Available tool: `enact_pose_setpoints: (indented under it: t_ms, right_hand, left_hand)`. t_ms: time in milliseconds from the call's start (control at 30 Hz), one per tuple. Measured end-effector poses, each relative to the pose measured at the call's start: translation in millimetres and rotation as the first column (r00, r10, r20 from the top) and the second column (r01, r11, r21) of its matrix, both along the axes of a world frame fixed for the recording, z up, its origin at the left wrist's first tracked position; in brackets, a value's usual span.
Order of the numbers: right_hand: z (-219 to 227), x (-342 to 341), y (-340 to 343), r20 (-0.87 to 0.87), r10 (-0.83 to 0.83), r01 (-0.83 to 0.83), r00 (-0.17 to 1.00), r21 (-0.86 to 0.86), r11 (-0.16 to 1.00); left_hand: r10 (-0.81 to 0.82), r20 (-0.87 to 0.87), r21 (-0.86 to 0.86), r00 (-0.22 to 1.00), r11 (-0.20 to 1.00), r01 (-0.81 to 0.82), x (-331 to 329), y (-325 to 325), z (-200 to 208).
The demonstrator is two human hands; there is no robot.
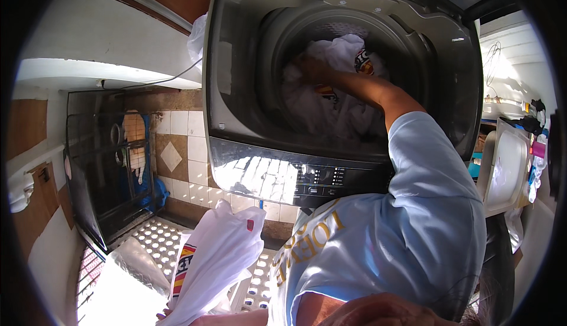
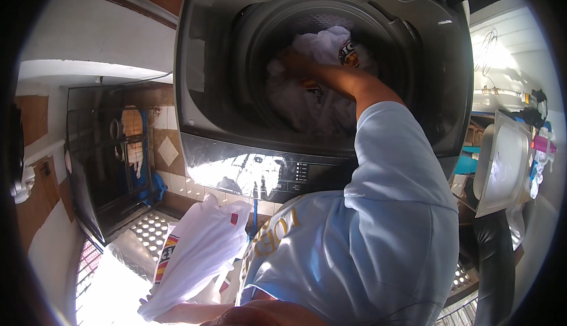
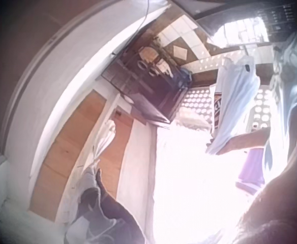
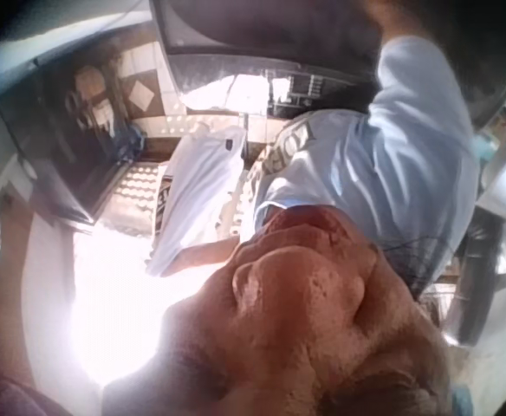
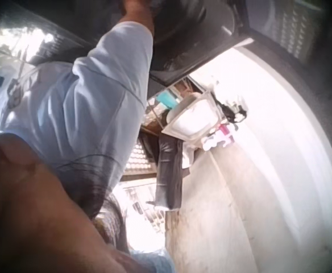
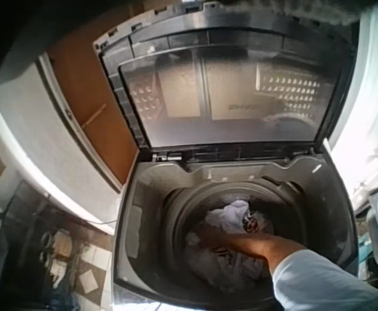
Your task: The person washes white shirts by hand in a sink filled with soapy water, scrubbing localized areas and then placing the items into a washing machine.
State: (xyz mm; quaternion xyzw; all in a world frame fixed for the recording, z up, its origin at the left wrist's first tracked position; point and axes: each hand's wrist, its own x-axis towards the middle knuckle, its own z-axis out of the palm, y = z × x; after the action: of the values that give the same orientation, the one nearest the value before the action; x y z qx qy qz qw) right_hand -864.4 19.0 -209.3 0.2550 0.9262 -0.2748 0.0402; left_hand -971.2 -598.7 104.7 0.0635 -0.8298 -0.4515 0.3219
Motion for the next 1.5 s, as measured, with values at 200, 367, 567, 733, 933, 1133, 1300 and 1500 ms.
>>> enact_pose_setpoints:
  t_ms: [200,367,567,733,933,1133,1300,1500]
  right_hand:
    - [4,21,45,-0.018,-0.045,0.04,0.999,-0.21,0.977]
    - [190,53,31,-0.055,-0.45,0.275,0.891,-0.724,0.633]
    - [345,134,28,-0.308,-0.6,-0.132,0.738,-0.938,0.32]
    - [404,218,-16,-0.829,-0.518,-0.47,0.213,-0.551,0.69]
    - [397,292,-38,-0.767,-0.593,-0.116,-0.246,-0.584,0.803]
    - [373,363,-46,-0.752,-0.377,0.403,-0.54,-0.625,0.669]
    - [369,386,-68,-0.796,-0.295,0.494,-0.528,-0.57,0.656]
    - [370,394,-95,-0.821,-0.244,0.537,-0.515,-0.532,0.655]
  left_hand:
    - [-0.299,0.081,-0.004,0.951,0.954,0.3,-17,48,-17]
    - [-0.565,0.098,0.032,0.819,0.825,0.565,-23,94,-17]
    - [-0.761,0.083,0.055,0.643,0.648,0.76,-25,154,5]
    - [-0.875,0.035,0.063,0.482,0.484,0.873,-26,214,26]
    - [-0.928,-0.015,0.06,0.372,0.37,0.927,-22,267,54]
    - [-0.966,-0.091,0.06,0.241,0.236,0.97,-21,331,78]
    - [-0.977,-0.144,0.068,0.157,0.148,0.987,-21,382,94]
    - [-0.972,-0.227,0.086,0.054,0.035,0.996,-18,450,121]
